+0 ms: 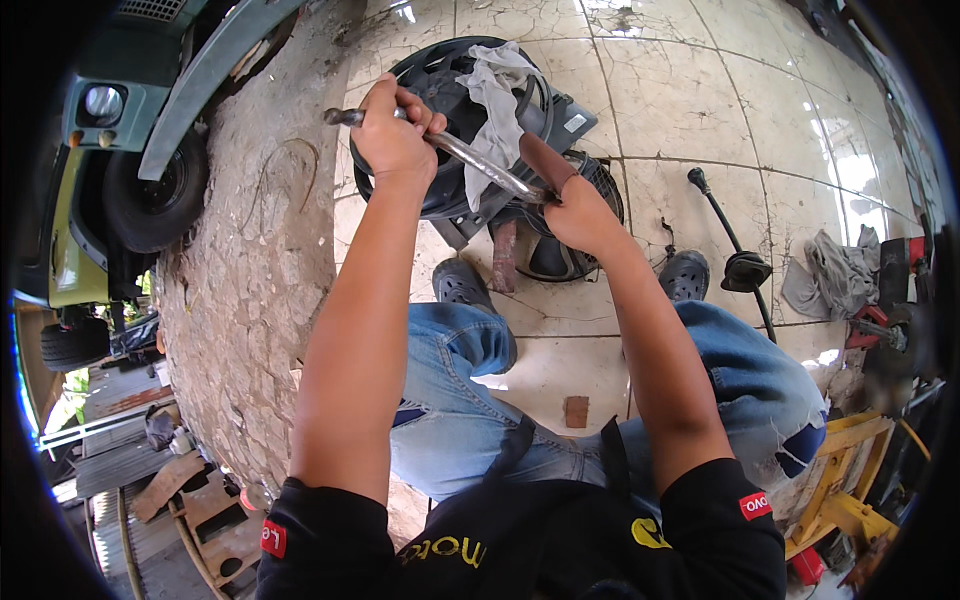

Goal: The person sits on the floor and uses a sanding block to smooth the surface of a curved metal rod. They repeatedly rub the sanding block along the rod's length, rotating it to treat different sides.

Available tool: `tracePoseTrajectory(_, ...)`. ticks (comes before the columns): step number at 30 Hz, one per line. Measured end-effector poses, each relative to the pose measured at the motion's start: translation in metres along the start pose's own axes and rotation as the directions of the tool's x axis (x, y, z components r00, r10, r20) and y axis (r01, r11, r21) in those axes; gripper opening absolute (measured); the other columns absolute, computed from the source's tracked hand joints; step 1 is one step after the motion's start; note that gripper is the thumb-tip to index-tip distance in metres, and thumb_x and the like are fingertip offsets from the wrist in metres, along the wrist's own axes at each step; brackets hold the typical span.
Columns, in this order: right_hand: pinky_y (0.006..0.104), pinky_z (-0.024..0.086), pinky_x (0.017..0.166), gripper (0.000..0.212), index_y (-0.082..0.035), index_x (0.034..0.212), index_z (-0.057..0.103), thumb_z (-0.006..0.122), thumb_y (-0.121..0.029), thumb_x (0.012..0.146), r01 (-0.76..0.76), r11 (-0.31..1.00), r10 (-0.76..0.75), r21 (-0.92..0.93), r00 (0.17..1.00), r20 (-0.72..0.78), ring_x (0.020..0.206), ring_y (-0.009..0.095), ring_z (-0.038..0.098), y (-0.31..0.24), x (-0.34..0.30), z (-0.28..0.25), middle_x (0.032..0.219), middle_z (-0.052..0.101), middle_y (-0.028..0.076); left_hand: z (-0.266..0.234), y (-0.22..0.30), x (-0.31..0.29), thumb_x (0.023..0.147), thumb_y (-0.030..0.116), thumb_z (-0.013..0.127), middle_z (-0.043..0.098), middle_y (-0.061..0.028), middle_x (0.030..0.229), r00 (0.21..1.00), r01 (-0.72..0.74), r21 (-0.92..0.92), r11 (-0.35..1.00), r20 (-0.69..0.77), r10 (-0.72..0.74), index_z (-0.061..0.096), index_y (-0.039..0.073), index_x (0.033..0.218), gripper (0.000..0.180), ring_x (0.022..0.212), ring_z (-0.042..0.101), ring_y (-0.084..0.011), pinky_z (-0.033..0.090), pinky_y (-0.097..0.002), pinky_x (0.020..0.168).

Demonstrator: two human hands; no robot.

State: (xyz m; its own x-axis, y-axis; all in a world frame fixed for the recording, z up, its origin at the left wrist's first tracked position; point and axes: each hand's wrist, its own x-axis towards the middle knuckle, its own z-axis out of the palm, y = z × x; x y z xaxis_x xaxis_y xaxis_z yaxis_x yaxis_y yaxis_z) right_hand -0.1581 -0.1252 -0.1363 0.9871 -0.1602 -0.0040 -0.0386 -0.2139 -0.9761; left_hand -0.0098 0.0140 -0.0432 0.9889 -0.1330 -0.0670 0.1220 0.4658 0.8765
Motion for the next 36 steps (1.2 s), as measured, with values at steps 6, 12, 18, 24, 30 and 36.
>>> tracePoseTrajectory(6, 0.0375, 0.037, 0.108, 0.082, -0.005, 0.153, 0.026, 0.045, 0.004, 0.074, -0.082, 0.97, 0.065, -0.228, 0.995, -0.08, 0.132, 0.037, 0.046, 0.008, -0.012, -0.012, 0.145, 0.045, 0.024, -0.005, -0.003, 0.005, 0.089, 0.023, 0.059, 0.039, -0.0021, 0.055, 0.996, -0.023, -0.126, 0.992, -0.091, 0.012, 0.046, 0.011, 0.071, 0.026, 0.045, 0.033, -0.0134, 0.03, -0.0327, 0.046)
tracePoseTrajectory(12, 0.0456, 0.046, 0.098, 0.08, -0.005, 0.155, 0.015, 0.056, -0.009, 0.086, 0.162, 0.914, -0.24, -0.373, 0.956, -0.171, 0.117, 0.046, 0.055, -0.013, -0.052, 0.025, 0.138, 0.049, 0.029, -0.011, -0.005, -0.002, 0.091, 0.02, 0.06, 0.041, -0.002, 0.055, 0.975, -0.105, -0.162, 0.981, -0.211, 0.07, 0.046, 0.01, 0.072, 0.025, 0.043, 0.034, -0.0126, 0.032, -0.0318, 0.043)
tracePoseTrajectory(18, 0.0474, 0.048, 0.088, 0.065, -0.009, 0.152, 0.027, 0.057, -0.013, 0.094, 0.09, 0.899, -0.246, -0.429, 0.914, -0.322, 0.108, 0.045, 0.058, -0.015, -0.033, 0.032, 0.12, 0.059, 0.025, 0.002, -0.022, -0.022, 0.094, 0.036, 0.066, 0.044, -0.0014, 0.059, 0.978, -0.164, -0.137, 0.977, -0.155, 0.142, 0.044, 0.011, 0.082, 0.036, 0.045, 0.036, -0.0118, 0.037, -0.0306, 0.045)
tracePoseTrajectory(24, 0.0466, 0.049, 0.094, 0.069, -0.006, 0.153, 0.023, 0.055, -0.007, 0.092, 0.126, 0.906, -0.243, -0.404, 0.937, -0.252, 0.118, 0.045, 0.054, -0.014, -0.037, 0.032, 0.136, 0.051, 0.025, 0.006, -0.051, -0.049, 0.1, 0.05, 0.049, 0.035, 0.0022, 0.065, 0.982, 0.139, -0.298, 0.944, -0.079, -0.169, 0.036, 0.018, 0.094, 0.036, 0.048, 0.032, -0.0115, 0.032, -0.0294, 0.045)
tracePoseTrajectory(30, 0.0451, 0.038, 0.108, 0.084, 0.004, 0.153, 0.01, 0.053, 0.001, 0.08, 0.195, 0.917, -0.311, -0.349, 0.895, -0.318, 0.134, 0.047, 0.038, -0.023, -0.062, 0.056, 0.151, 0.029, 0.031, -0.006, -0.044, -0.033, 0.102, 0.052, 0.041, 0.032, 0.002, 0.069, 0.937, 0.108, -0.249, 0.963, -0.299, -0.182, 0.04, 0.022, 0.109, 0.031, 0.05, 0.03, -0.0112, 0.028, -0.0288, 0.044)
tracePoseTrajectory(36, 0.0525, 0.038, 0.105, 0.09, 0.008, 0.15, 0.014, 0.054, 0.004, 0.069, 0.125, 0.836, -0.315, -0.534, 0.907, -0.281, 0.133, 0.05, 0.038, -0.019, -0.052, 0.077, 0.144, 0.039, 0.032, 0.004, -0.043, -0.042, 0.102, 0.053, 0.041, 0.031, 0.0018, 0.069, 0.929, 0.126, -0.235, 0.964, -0.311, -0.198, 0.04, 0.021, 0.111, 0.033, 0.05, 0.029, -0.0115, 0.027, -0.0288, 0.044)
